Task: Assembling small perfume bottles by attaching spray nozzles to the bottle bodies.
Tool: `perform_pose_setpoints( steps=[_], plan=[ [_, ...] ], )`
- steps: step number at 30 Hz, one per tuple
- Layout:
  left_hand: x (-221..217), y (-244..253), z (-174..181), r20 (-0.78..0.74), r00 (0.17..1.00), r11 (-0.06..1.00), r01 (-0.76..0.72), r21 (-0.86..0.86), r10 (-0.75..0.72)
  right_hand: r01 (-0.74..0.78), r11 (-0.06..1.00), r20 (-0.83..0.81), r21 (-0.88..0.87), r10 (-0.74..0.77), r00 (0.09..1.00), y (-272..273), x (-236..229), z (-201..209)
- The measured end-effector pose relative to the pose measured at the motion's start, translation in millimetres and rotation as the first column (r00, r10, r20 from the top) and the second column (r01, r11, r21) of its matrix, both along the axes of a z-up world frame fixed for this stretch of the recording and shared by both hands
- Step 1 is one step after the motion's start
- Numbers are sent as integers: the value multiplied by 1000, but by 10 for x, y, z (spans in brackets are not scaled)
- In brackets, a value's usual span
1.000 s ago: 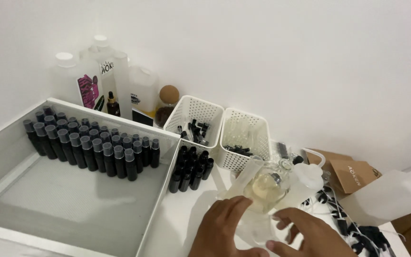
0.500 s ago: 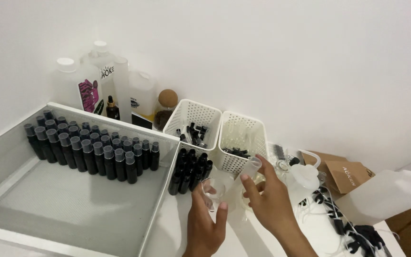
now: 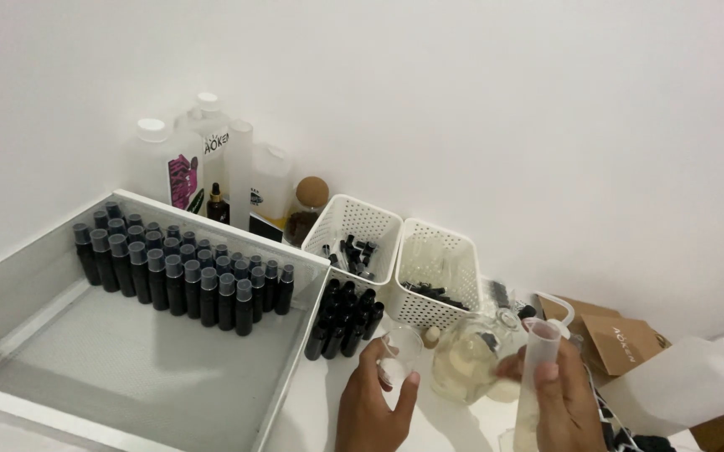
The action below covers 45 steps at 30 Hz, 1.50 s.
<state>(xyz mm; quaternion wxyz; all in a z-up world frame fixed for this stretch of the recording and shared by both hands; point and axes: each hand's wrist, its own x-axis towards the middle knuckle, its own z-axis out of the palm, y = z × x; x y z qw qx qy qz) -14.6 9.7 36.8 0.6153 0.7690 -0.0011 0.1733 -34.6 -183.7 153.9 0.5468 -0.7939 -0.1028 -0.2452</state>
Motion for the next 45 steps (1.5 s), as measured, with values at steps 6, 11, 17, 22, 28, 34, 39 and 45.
perform_pose_setpoints(
  steps=[6,11,17,22,28,34,39,45],
  plan=[
    [-7,-9,33,-59,993,992,107,66,-103,-20,996,-459,-89,-24,888,-24,-66,125],
    [-58,-19,64,-7,992,988,126,84,-126,-185,981,-467,-63,135,874,-162,39,-103],
    [-80,7,118,-23,987,981,160,114,-158,-273,866,-497,-420,32,867,-183,86,45],
    [-68,-3,86,7,983,980,180,85,-181,-295,727,-459,-621,-32,888,-185,171,105],
    [-54,-10,59,-47,981,977,193,86,-189,-339,654,-576,-677,-183,797,128,130,468],
    [-44,-5,55,-10,983,978,185,95,-185,-363,596,-603,-716,-268,751,240,134,588],
    [-69,2,70,22,982,977,185,106,-188,-383,572,-585,-725,-220,780,168,172,515],
    [-35,-12,46,19,983,976,181,118,-184,-381,575,-569,-724,-188,800,107,215,515]
  ],
)
